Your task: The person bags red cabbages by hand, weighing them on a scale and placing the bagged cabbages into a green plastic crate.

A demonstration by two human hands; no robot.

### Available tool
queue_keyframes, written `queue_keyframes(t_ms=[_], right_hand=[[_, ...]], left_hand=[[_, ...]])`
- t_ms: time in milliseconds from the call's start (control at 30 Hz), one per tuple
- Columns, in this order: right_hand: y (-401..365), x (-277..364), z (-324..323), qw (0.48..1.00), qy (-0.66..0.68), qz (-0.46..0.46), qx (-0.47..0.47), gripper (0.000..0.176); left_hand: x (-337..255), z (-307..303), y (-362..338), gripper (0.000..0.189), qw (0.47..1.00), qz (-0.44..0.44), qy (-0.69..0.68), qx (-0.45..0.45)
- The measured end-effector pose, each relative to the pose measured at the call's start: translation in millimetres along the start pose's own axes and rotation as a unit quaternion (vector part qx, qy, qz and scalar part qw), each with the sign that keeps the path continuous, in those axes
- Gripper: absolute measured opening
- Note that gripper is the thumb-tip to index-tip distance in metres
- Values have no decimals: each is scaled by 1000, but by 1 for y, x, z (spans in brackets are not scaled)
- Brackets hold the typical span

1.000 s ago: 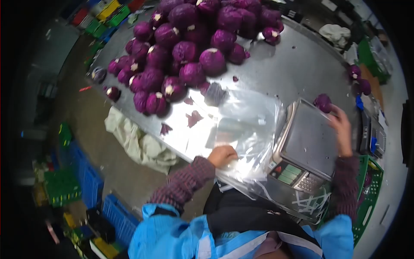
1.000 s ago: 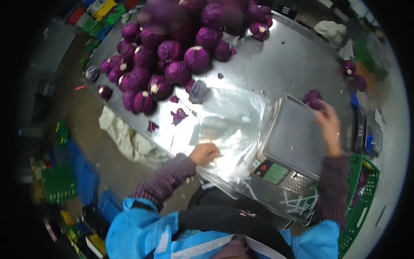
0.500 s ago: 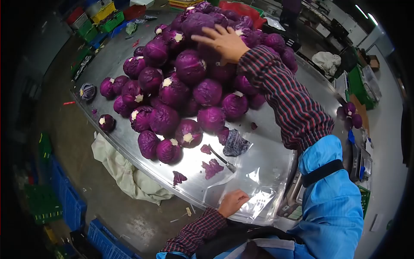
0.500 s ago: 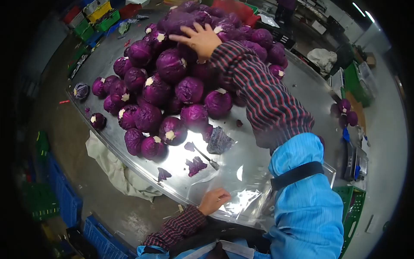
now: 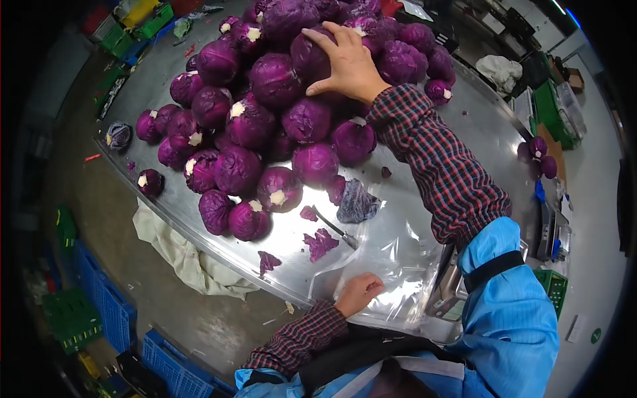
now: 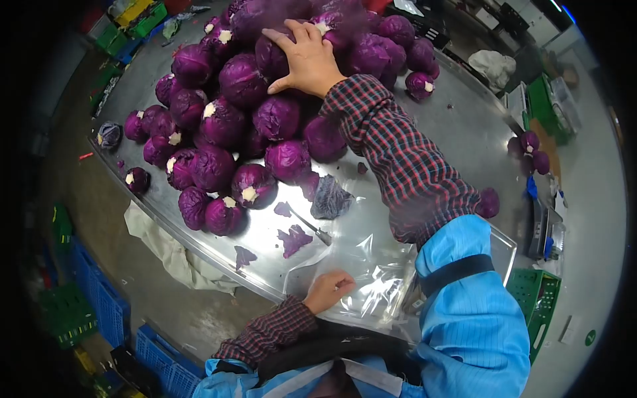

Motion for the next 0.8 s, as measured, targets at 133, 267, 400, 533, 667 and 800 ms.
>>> queue_keyframes(t_ms=[133,267,400,533,667,800], right_hand=[[12,4,11,994,-62,90,25,94],[2,8,6,994,-62,92,-18,88],[-30,16,1,985,36,131,-103,89],[-81,24,11,768,526,327,-164,78],[-152,22,-18,468,739,461,-145,64],[-236,-3,-126,678,561,440,-181,79]], left_hand=[[4,7,-3,15,1000,4,-15,4],[0,-1,-4,14,1000,1,-3,-7],[-2,-28,1,15,997,37,5,-64],[-9,-50,10,16,997,11,12,-72],[-8,-48,7,16,998,-33,6,-59],[-23,-41,11,14,998,0,17,-53]])
Point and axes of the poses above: each hand's wrist, its own y-axis towards the middle knuckle, its own z-axis out of the palm, x = y × z, the point moved 3 cm from there along y, towards the middle knuckle
